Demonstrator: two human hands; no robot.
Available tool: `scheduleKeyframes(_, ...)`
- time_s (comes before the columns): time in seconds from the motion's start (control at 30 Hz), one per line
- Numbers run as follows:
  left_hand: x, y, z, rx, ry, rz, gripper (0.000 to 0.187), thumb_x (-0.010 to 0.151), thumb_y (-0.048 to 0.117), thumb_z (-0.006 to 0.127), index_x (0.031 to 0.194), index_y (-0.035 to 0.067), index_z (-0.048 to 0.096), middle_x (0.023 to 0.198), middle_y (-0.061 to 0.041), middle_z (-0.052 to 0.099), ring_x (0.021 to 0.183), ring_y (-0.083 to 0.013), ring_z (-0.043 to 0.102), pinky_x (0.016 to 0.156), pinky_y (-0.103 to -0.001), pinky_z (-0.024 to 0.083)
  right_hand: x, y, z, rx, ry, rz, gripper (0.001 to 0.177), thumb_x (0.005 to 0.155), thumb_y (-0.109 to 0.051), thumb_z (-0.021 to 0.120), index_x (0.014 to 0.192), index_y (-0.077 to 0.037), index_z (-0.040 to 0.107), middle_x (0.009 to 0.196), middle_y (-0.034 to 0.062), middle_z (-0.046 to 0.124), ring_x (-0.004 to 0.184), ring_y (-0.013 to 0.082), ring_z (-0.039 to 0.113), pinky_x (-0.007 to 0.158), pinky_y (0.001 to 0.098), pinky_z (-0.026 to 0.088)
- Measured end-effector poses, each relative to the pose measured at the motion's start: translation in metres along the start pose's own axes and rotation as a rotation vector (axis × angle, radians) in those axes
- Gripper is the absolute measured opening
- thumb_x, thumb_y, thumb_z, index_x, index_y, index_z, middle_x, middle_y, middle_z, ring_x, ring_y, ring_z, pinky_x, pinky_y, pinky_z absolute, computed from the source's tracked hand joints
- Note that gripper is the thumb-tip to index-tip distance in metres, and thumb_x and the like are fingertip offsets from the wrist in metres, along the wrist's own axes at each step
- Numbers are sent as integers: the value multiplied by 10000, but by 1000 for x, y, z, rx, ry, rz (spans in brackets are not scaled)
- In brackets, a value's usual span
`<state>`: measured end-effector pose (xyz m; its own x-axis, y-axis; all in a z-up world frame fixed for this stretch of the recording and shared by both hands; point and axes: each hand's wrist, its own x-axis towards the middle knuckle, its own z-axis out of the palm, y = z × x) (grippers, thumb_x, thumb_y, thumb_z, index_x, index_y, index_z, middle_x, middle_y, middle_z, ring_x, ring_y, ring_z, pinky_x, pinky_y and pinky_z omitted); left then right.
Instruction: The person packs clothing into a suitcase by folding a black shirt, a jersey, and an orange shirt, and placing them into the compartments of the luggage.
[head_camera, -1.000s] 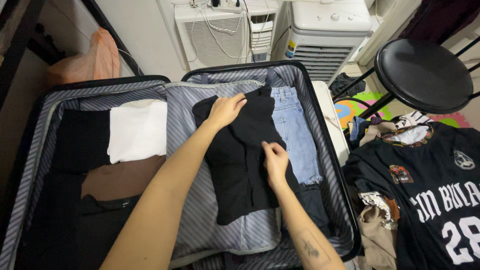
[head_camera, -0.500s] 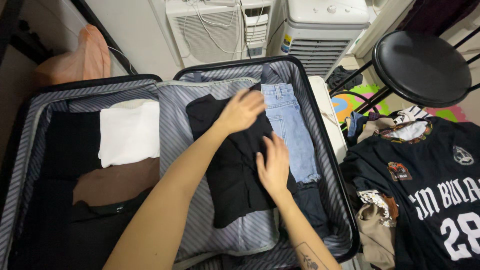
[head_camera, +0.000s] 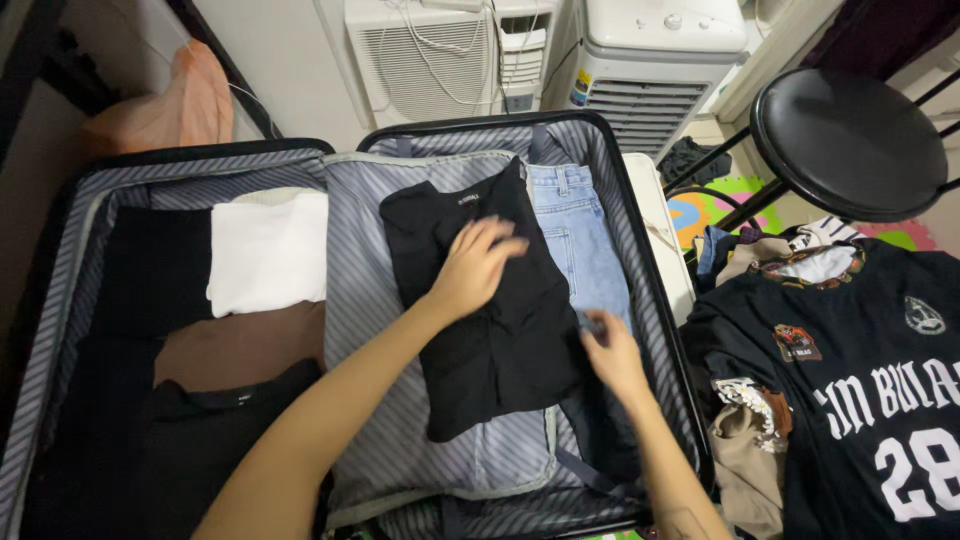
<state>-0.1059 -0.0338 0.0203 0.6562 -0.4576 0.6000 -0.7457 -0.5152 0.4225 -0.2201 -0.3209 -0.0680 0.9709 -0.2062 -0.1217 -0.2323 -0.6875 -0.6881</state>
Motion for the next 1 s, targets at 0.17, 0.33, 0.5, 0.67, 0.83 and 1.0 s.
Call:
scheduleKeyframes(0.17,-89,14,-55,-25,-238,-156,341,697,5,667,971,188,756,1113,-2,676,1184,-257,598,1018,-457,434,2,66,30,455,-206,27,452,889,-217,744,1264,17,654,1153,137,767,1035,164,715,928,302,546)
scheduleKeyframes(0.33,-140,30,-72,-73,-455,-227,467,660,18,662,1060,227,782,1262,-21,666,1239,-264,579,1091,-454,394,1,57,36,445,-293,42,553,810,-228,821,1226,84,633,1095,134,764,990,176,719,909,315,552)
scheduleKeyframes(0.5,-145,53,-87,-119,-475,-236,593,559,159,797,1147,232,755,1351,-83,576,1289,-310,494,1079,-511,336,-2,25,12,532,-435,269,451,801,-215,804,1165,46,750,1020,96,807,932,171,736,840,246,541)
scheduleKeyframes(0.67,-152,52,-71,6,-409,-253,449,629,205,796,1070,290,799,1371,-37,598,1320,-254,508,1080,-522,341,-9,-11,-6,723,-379,370,521,807,-82,756,1285,-14,562,984,97,718,818,209,686,594,336,529)
scheduleKeyframes(0.83,-162,37,-52,49,-319,-254,248,767,249,779,1008,193,794,1246,12,690,1311,-230,539,1102,-519,334,-22,-64,-36,871,-391,335,725,759,0,657,1406,-220,412,1020,73,689,791,232,718,583,428,616)
scheduleKeyframes(1.0,-163,4,-31,-88,-31,-283,264,847,288,762,996,70,765,1043,-99,744,1091,-281,662,1052,-495,397,12,-61,-45,916,-562,256,411,977,-167,637,1346,11,601,1113,148,691,861,258,700,651,427,628)
